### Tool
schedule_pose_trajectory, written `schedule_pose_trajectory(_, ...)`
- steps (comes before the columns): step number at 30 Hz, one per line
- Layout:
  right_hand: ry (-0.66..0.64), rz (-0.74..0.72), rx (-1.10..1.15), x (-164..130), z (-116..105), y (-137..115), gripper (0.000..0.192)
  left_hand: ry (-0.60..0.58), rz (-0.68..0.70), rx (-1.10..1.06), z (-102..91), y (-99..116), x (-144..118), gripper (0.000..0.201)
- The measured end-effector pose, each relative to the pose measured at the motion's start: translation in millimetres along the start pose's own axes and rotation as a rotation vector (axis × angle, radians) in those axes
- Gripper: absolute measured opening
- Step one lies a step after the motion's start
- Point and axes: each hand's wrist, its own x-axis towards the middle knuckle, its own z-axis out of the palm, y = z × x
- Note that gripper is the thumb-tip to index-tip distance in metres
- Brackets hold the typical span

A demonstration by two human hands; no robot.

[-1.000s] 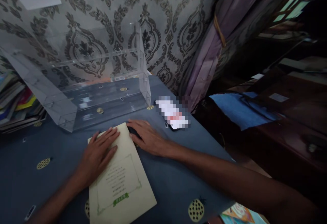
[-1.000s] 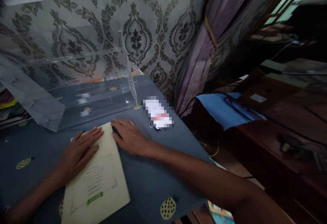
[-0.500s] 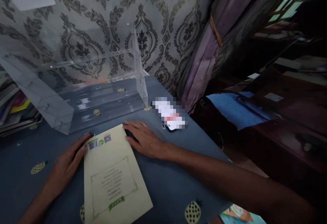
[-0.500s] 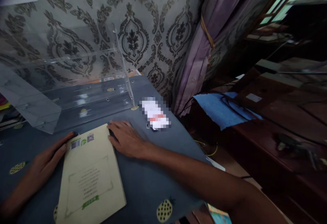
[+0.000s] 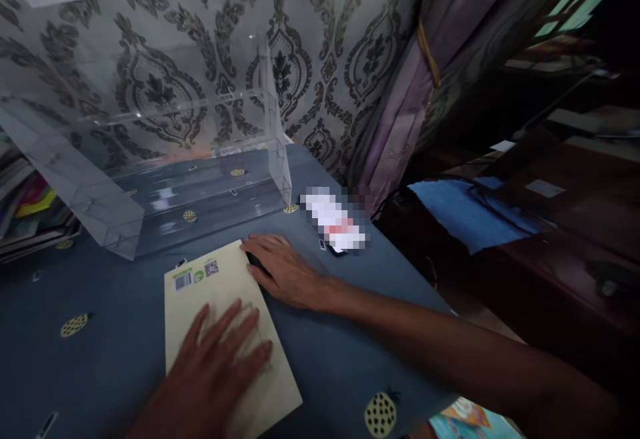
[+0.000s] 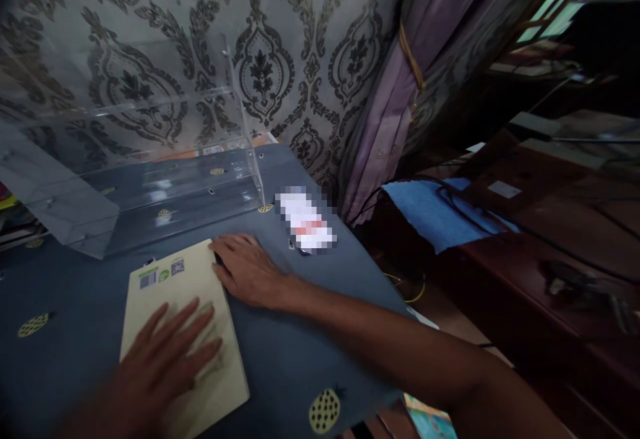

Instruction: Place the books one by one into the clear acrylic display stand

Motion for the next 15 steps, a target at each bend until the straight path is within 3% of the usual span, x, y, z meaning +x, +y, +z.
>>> schedule_pose_trajectory(2, 0.001, -0.004, 0.000, 0.0, 0.2, 0.3, 0.034, 0.008, 0.066, 0.063, 10.7, 15.5, 0.4, 0.058)
schedule_pose_trajectory(5, -0.001, -0.008, 0.004, 0.0, 0.6, 0.4, 0.034, -0.005, 0.066, 0.103, 18.6, 21.0, 0.2, 0.058)
schedule_pose_trajectory(15, 0.013, -0.035, 0.041, -0.5, 1.0, 1.5, 0.036, -0.122, 0.005, 0.079, -4.0, 5.3, 11.9, 0.067)
